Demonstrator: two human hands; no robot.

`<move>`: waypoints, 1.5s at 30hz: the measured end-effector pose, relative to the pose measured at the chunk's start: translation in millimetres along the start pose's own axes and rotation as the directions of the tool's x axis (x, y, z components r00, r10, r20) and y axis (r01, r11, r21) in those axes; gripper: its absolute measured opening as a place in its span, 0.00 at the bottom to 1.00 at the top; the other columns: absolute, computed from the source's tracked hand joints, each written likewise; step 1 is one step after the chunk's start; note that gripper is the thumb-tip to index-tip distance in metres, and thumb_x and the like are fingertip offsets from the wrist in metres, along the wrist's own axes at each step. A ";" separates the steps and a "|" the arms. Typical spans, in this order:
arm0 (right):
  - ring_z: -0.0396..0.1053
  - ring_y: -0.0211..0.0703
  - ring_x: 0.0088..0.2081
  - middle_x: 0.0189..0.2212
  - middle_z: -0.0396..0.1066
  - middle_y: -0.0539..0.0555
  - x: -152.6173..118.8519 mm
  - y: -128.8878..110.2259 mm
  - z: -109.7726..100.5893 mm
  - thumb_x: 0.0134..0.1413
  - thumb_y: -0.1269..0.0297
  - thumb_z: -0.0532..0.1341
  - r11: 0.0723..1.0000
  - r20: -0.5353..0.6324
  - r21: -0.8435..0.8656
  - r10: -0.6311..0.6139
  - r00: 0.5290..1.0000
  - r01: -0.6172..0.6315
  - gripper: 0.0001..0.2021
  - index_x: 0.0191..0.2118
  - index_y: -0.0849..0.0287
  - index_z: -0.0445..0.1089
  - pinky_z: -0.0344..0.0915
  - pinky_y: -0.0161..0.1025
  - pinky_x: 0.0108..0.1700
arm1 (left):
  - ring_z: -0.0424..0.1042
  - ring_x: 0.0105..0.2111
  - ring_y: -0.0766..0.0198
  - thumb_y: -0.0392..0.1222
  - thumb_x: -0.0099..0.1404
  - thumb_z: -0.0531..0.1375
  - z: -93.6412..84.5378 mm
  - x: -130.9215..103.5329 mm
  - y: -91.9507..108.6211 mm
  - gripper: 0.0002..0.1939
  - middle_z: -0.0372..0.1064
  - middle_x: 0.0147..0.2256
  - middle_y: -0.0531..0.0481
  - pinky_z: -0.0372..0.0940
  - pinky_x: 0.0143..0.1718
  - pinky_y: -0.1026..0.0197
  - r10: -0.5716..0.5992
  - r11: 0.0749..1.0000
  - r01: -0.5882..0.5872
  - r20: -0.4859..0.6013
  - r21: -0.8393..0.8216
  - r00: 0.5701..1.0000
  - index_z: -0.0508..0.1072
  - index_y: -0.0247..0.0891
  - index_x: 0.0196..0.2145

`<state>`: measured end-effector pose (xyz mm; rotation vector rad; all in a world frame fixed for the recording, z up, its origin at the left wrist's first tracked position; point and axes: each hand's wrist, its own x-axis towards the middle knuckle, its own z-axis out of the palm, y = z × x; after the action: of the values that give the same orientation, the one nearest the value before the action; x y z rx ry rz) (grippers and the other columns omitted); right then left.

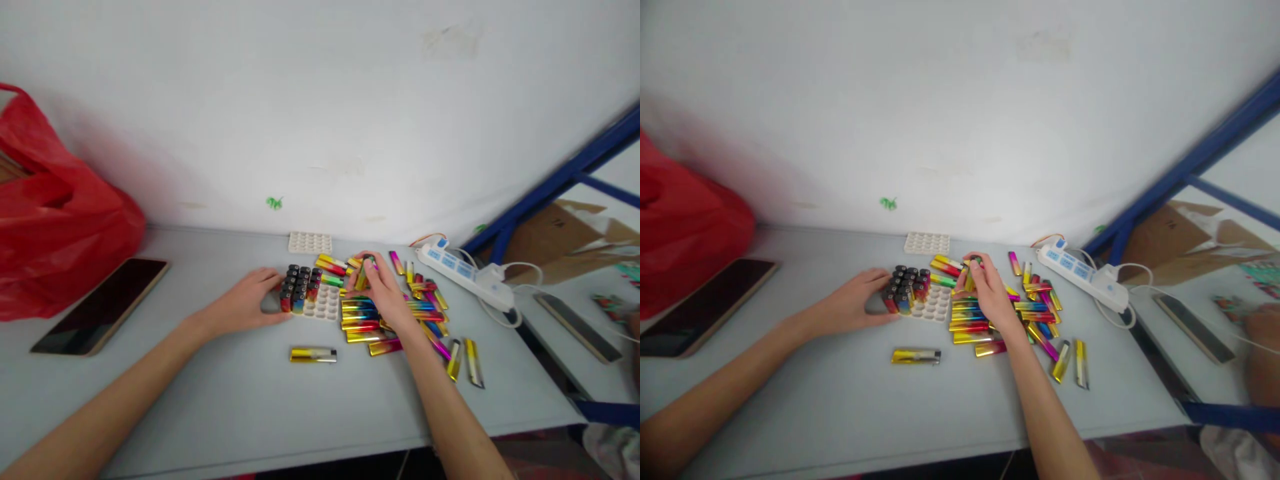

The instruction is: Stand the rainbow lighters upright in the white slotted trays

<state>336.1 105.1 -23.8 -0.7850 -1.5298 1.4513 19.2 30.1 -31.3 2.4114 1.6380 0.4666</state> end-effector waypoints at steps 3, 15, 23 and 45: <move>0.58 0.39 0.22 0.25 0.58 0.42 -2.4 2.9 17.5 0.70 0.33 0.60 0.999 0.009 0.026 0.027 1.000 -0.027 0.24 0.52 0.49 0.67 0.58 0.35 0.24 | 0.77 0.53 0.44 0.64 0.66 0.69 -1.1 -0.7 2.1 0.31 0.76 0.51 0.40 0.70 0.61 0.48 0.008 1.000 -0.008 0.008 -0.005 1.000 0.77 0.38 0.55; 0.49 0.37 0.25 0.18 0.49 0.44 -11.9 4.2 46.5 0.66 0.34 0.57 0.823 -0.281 -0.568 -0.176 0.944 -0.016 0.31 0.21 0.51 0.50 0.44 0.41 0.30 | 0.76 0.55 0.44 0.62 0.67 0.70 -1.4 -1.3 3.9 0.30 0.75 0.52 0.40 0.69 0.63 0.47 0.008 1.000 -0.008 0.016 -0.015 1.000 0.76 0.38 0.56; 0.52 0.39 0.25 0.19 0.55 0.45 -13.6 5.7 47.6 0.68 0.42 0.55 0.819 -0.273 -0.573 -0.235 0.933 0.039 0.25 0.24 0.52 0.55 0.47 0.40 0.30 | 0.76 0.54 0.43 0.64 0.65 0.69 1.5 -1.0 0.1 0.31 0.75 0.52 0.40 0.69 0.62 0.46 0.003 1.000 -0.003 0.008 -0.015 1.000 0.76 0.38 0.56; 0.73 0.51 0.33 0.30 0.73 0.51 -18.6 -4.2 41.9 0.77 0.45 0.54 0.774 -0.127 -0.628 -0.200 0.972 0.077 0.16 0.44 0.51 0.68 0.61 0.42 0.38 | 0.75 0.56 0.41 0.65 0.68 0.67 0.5 -1.9 1.0 0.32 0.76 0.54 0.39 0.70 0.62 0.44 -0.002 1.000 0.002 -0.003 -0.020 1.000 0.76 0.37 0.57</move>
<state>307.1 69.5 -20.6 -1.1269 -1.8924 0.7153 19.6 28.0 -31.8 2.3964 1.6288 0.4838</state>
